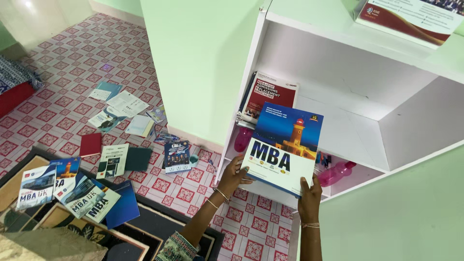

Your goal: The person gathers several brochures and documents from the floor and places them onto a white shelf one by one.

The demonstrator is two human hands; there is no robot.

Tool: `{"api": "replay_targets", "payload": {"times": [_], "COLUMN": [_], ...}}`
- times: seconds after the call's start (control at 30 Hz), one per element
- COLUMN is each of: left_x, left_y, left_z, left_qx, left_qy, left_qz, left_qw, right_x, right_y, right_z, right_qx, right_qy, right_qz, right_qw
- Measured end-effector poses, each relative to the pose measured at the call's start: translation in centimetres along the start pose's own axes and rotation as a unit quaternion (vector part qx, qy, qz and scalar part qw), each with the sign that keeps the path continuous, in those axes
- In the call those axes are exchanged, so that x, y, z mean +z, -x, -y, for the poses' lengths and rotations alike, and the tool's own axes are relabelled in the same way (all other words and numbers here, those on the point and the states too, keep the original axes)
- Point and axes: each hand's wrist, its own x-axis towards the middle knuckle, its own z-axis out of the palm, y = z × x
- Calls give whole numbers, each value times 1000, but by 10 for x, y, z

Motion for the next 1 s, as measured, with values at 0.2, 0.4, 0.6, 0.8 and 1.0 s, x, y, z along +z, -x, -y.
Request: {"api": "replay_targets", "payload": {"times": [0.2, 0.4, 0.6, 0.8, 1.0], "left_x": [-45, -57, -52, -34, -31], "left_y": [-88, -128, -170, -205, -218], "left_z": [0, -1, -7, -15, -16], "left_qx": [51, 96, 115, 97, 143], "left_qy": [41, -46, -47, -124, -186], "left_qz": [-30, -80, -120, -190, -209], "left_qw": [997, 991, 985, 969, 949], "right_x": [40, 62, 54, 53, 59], "right_y": [-98, -154, -211, -271, -287], "right_z": [-34, -36, -57, -76, -77], "right_qx": [22, 57, 36, -65, -60], "right_qy": [23, 83, 248, 485, 526], "right_qz": [-31, -33, -12, -33, -12], "right_qw": [999, 994, 968, 871, 848]}}
